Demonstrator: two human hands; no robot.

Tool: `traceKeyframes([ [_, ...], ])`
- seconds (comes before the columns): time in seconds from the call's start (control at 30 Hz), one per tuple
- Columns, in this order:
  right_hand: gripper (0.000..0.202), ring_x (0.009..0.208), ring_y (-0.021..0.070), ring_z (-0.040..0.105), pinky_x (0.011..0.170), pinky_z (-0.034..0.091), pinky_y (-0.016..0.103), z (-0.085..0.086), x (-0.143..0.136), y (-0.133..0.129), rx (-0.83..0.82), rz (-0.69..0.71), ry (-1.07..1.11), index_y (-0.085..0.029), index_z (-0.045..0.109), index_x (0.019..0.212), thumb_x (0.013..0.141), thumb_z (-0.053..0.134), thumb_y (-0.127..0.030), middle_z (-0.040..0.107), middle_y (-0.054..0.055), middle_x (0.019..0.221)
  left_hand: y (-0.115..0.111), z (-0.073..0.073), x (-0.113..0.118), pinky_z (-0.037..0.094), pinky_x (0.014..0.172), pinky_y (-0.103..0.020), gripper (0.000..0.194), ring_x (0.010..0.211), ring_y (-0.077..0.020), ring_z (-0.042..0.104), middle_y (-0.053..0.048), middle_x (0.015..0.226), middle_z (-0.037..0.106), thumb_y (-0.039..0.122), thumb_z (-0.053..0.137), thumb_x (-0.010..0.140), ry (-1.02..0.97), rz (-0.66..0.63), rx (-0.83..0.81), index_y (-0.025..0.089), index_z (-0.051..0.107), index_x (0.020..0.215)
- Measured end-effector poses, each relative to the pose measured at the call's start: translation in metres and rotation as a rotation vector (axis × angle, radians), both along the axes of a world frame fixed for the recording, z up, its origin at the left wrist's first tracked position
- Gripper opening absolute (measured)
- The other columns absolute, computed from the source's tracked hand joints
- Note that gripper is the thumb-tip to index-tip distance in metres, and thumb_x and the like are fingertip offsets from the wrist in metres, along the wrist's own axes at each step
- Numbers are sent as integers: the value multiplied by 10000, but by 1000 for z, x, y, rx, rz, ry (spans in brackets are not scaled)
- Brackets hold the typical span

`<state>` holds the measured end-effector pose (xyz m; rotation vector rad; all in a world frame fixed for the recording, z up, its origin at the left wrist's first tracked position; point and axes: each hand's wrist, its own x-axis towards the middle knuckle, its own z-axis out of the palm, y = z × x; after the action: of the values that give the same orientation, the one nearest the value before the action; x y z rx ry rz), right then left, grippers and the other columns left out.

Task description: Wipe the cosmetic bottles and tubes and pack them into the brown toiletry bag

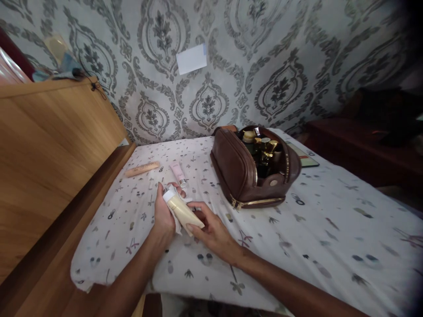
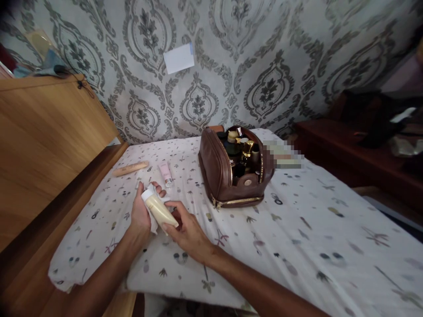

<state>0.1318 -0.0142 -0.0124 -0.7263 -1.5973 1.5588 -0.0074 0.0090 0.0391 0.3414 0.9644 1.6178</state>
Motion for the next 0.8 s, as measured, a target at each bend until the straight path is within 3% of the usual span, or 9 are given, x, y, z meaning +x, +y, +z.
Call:
traceKeyframes([
  [0.07,503,694,174,694,495,509,242,-1,0,0,-79,60,44,-253,453,1340,903,630,-431,666,22,920,-3,2,-1,451,488,-231,459,477,-119,529,29,607,557,658,560,857,-60,1,-59,212,565,752],
  [0.13,500,659,187,711,465,525,254,-2,-1,1,-104,15,42,-243,452,1326,903,625,-447,679,28,906,-7,1,1,447,452,-262,547,465,-149,549,14,621,595,755,497,844,-54,-44,-149,220,607,810],
  [0.27,351,508,145,636,504,529,272,-3,2,2,14,-144,-81,-232,517,1226,910,604,-357,681,-14,756,-14,-6,12,442,413,-297,779,521,-225,622,-39,560,581,956,373,718,13,-209,-235,207,586,698],
  [0.37,299,512,148,639,523,513,272,-5,4,1,87,-169,-129,-236,529,1187,910,592,-328,682,-23,737,-17,-13,20,461,432,-289,783,534,-220,638,-14,546,558,978,434,656,64,-179,-184,206,559,704],
  [0.47,273,521,152,639,529,506,276,-5,5,0,108,-161,-127,-240,520,1164,911,585,-321,692,-20,752,-18,-21,23,474,455,-272,752,542,-193,639,24,574,551,928,527,668,180,-77,-78,203,600,851],
  [0.6,231,524,154,620,521,486,272,-2,7,-1,105,-154,-112,-245,514,1119,910,581,-318,679,-23,730,-21,-34,24,477,472,-256,624,571,-172,637,25,623,582,813,613,737,369,6,7,211,589,900],
  [0.73,208,508,153,590,505,458,259,-2,8,0,100,-182,-104,-251,505,1098,903,567,-288,628,-46,659,-25,-45,27,496,492,-244,556,568,-158,640,53,668,611,616,794,702,442,-71,52,246,541,1030],
  [0.8,202,501,153,578,496,442,253,-4,8,1,104,-209,-112,-255,502,1092,899,559,-272,608,-52,641,-25,-48,29,538,584,-238,554,642,-148,665,46,745,648,483,858,678,470,-99,101,245,542,1065],
])
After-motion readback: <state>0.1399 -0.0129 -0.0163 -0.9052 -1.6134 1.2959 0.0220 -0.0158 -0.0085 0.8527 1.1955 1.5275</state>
